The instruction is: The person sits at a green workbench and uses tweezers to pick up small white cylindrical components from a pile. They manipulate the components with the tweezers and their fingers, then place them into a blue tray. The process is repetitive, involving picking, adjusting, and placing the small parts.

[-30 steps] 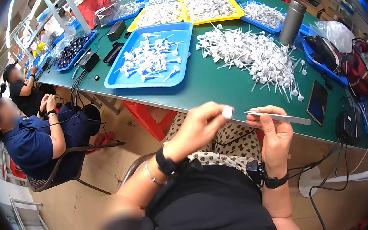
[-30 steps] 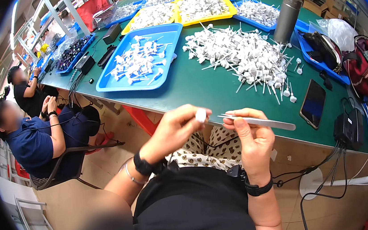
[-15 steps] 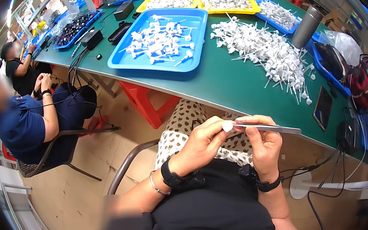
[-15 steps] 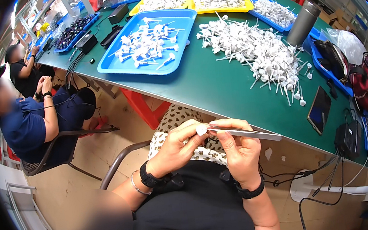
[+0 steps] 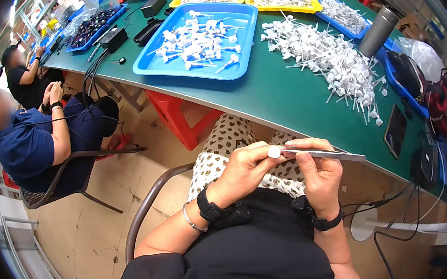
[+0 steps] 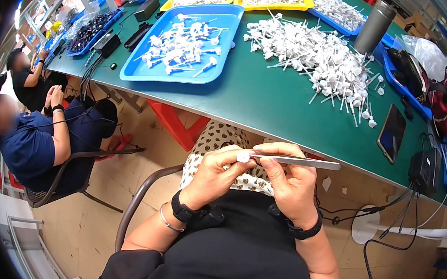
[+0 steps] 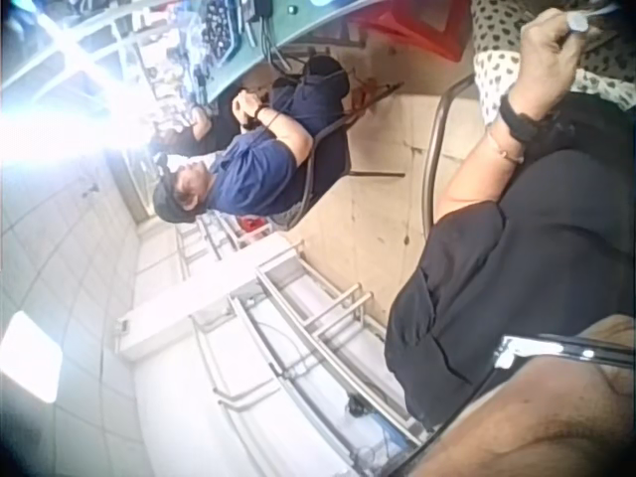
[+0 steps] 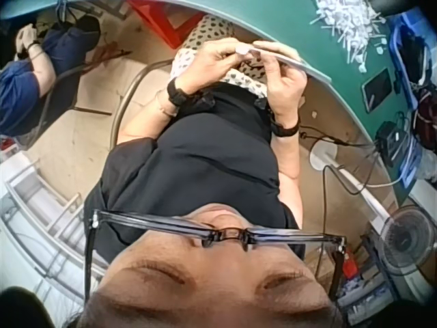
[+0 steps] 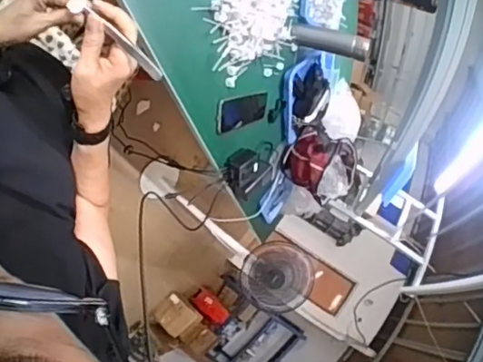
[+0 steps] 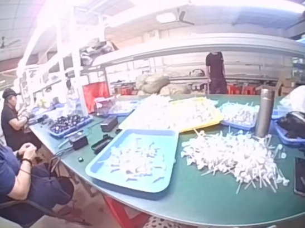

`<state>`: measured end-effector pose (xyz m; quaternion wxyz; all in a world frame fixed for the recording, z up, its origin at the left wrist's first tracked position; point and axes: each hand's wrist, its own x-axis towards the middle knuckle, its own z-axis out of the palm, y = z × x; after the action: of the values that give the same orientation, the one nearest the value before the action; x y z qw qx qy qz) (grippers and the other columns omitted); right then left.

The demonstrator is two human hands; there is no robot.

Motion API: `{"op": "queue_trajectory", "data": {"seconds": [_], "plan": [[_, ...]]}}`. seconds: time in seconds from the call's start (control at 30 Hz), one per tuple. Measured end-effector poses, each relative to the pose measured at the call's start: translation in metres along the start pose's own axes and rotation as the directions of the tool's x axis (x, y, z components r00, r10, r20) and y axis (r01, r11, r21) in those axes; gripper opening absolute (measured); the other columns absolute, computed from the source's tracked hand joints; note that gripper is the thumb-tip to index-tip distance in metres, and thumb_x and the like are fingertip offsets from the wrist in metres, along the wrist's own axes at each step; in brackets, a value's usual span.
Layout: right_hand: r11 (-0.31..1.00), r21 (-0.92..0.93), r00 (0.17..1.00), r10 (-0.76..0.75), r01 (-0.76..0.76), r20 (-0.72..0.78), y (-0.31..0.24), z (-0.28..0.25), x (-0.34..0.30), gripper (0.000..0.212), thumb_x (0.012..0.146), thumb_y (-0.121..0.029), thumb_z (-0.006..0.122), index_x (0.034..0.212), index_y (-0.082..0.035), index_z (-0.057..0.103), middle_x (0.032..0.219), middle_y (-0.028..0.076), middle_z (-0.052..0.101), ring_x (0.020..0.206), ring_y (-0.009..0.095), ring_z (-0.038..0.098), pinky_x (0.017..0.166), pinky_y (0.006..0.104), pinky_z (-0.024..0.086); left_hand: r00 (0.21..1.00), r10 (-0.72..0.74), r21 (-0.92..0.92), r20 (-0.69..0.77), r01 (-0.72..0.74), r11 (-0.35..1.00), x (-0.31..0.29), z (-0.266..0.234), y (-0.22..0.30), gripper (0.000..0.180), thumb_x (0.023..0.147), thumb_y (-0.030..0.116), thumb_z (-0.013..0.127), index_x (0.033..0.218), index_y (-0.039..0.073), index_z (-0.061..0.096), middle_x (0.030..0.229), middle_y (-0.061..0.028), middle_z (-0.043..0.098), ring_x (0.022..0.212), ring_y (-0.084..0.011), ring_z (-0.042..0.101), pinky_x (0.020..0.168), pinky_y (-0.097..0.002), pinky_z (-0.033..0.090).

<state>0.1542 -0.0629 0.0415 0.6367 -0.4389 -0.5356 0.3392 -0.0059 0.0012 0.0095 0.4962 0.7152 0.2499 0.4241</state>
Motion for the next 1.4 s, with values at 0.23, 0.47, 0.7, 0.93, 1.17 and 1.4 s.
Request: {"op": "queue_trajectory", "data": {"seconds": [0.23, 0.47, 0.7, 0.93, 1.17, 1.4], "plan": [[0.973, -0.202, 0.993, -0.111, 0.115, 0.03, 0.005, -0.001, 0.0, 0.011, 0.094, -0.001, 0.065, 0.105, 0.003, 0.067, 0.101, 0.011, 0.07, 0.086, 0.016, 0.066, 0.076, 0.0269, 0.052, 0.999, 0.036, 0.116, 0.0, -0.035, 0.993, 0.0, 0.002, 0.002, 0.016, 0.092, 0.003, 0.065, 0.108, 0.005, 0.069, 0.086, -0.0095, 0.062, 0.078, -0.0252, 0.06, 0.069, -0.0353, 0.049], [0.969, -0.218, 0.993, -0.12, 0.121, 0.018, 0.008, 0.001, -0.001, 0.01, 0.094, 0.0, 0.065, 0.103, 0.003, 0.067, 0.098, 0.01, 0.07, 0.078, 0.013, 0.063, 0.07, 0.0254, 0.051, 0.999, 0.049, 0.156, 0.003, -0.049, 0.987, -0.001, 0.002, 0.001, 0.017, 0.093, 0.004, 0.064, 0.109, 0.004, 0.068, 0.084, -0.0095, 0.062, 0.077, -0.0266, 0.059, 0.069, -0.0362, 0.049], [0.962, -0.241, 0.991, -0.12, 0.132, 0.066, 0.007, -0.003, 0.001, 0.009, 0.093, 0.001, 0.065, 0.103, 0.003, 0.066, 0.097, 0.01, 0.07, 0.075, 0.013, 0.063, 0.067, 0.0255, 0.051, 1.0, 0.011, 0.133, 0.009, -0.012, 0.991, -0.001, 0.001, 0.001, 0.015, 0.094, 0.005, 0.063, 0.108, 0.003, 0.068, 0.084, -0.0107, 0.063, 0.076, -0.0277, 0.06, 0.068, -0.0365, 0.049], [0.954, -0.217, 0.971, -0.173, 0.206, 0.164, 0.007, -0.007, 0.007, 0.007, 0.093, 0.002, 0.065, 0.1, 0.002, 0.065, 0.095, 0.012, 0.07, 0.078, 0.016, 0.065, 0.069, 0.0275, 0.053, 0.999, -0.012, 0.093, 0.038, 0.008, 0.996, -0.002, 0.001, -0.002, 0.016, 0.095, 0.005, 0.062, 0.109, 0.002, 0.068, 0.085, -0.0111, 0.063, 0.077, -0.0262, 0.062, 0.068, -0.0353, 0.05], [0.989, -0.119, 0.993, -0.083, 0.092, 0.082, 0.01, -0.007, 0.003, 0.007, 0.095, 0.0, 0.063, 0.101, 0.004, 0.065, 0.097, 0.013, 0.07, 0.084, 0.018, 0.068, 0.075, 0.0285, 0.055, 0.998, -0.016, 0.038, 0.064, 0.014, 0.999, -0.002, 0.0, -0.004, 0.015, 0.096, 0.007, 0.061, 0.108, 0.003, 0.069, 0.085, -0.01, 0.064, 0.077, -0.0239, 0.062, 0.069, -0.0344, 0.05], [0.992, -0.109, 0.997, -0.054, 0.061, 0.063, 0.008, -0.005, 0.003, 0.008, 0.095, 0.0, 0.063, 0.102, 0.004, 0.066, 0.098, 0.012, 0.07, 0.084, 0.017, 0.068, 0.075, 0.0278, 0.055, 0.999, -0.015, 0.066, 0.048, 0.012, 0.998, -0.003, 0.001, -0.003, 0.014, 0.096, 0.007, 0.062, 0.108, 0.004, 0.069, 0.085, -0.0099, 0.064, 0.077, -0.0245, 0.062, 0.069, -0.0351, 0.05]]}}
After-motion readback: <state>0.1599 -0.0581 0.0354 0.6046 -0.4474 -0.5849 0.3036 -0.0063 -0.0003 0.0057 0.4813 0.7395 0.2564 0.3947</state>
